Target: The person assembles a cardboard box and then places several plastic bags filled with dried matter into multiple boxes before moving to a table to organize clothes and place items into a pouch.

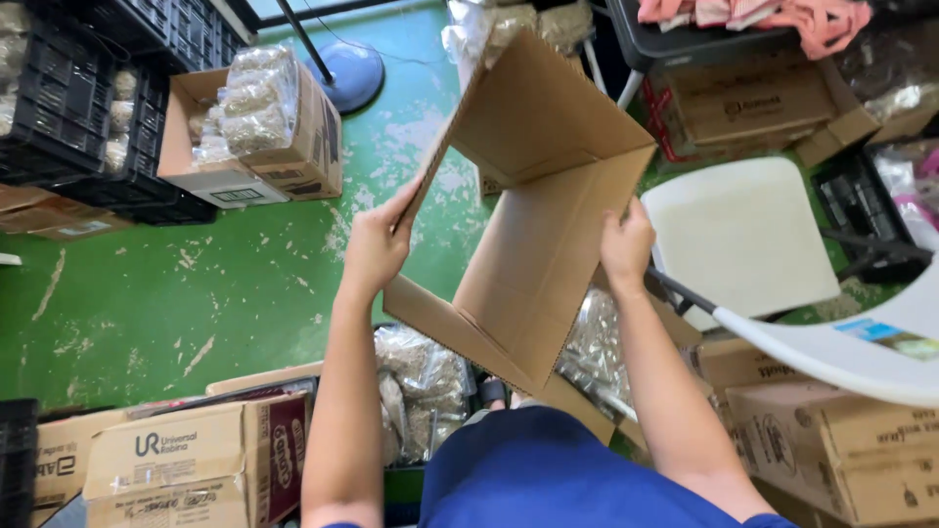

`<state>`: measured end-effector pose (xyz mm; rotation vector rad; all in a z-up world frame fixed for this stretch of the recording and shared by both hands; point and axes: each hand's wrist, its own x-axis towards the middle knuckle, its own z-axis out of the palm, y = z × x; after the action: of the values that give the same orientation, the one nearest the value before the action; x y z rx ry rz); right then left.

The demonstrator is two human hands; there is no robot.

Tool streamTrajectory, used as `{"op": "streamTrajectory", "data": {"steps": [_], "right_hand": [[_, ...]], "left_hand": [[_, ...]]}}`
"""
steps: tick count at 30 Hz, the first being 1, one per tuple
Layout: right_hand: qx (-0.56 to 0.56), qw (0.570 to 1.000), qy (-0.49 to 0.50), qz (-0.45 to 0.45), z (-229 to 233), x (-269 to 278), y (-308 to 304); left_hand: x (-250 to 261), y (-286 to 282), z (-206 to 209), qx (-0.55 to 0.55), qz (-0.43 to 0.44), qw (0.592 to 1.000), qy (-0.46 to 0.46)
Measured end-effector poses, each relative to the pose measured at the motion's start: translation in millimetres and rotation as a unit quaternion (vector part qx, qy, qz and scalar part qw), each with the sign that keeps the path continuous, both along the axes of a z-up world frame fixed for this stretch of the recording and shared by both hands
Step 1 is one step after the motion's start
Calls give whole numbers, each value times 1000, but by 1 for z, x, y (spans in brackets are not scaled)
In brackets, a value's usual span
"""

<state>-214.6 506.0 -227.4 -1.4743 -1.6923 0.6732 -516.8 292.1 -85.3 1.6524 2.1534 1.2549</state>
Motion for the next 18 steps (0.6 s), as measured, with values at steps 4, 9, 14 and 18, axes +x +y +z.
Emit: {"op": "streamTrajectory", "data": {"steps": [4, 9, 14, 18], "right_hand": [[-13, 1000, -12, -12, -4, 2, 15], [-28, 999, 10, 41, 39, -23, 6], [24, 991, -59, 116, 58, -54, -1], [129, 962, -127, 207, 85, -84, -44]], "left_hand": [[6, -15, -29, -32, 12, 999, -32], [25, -8, -30, 22, 86, 984, -157], [44, 22, -47, 111, 142, 951, -251], [50, 61, -61, 191, 223, 903, -314]]}}
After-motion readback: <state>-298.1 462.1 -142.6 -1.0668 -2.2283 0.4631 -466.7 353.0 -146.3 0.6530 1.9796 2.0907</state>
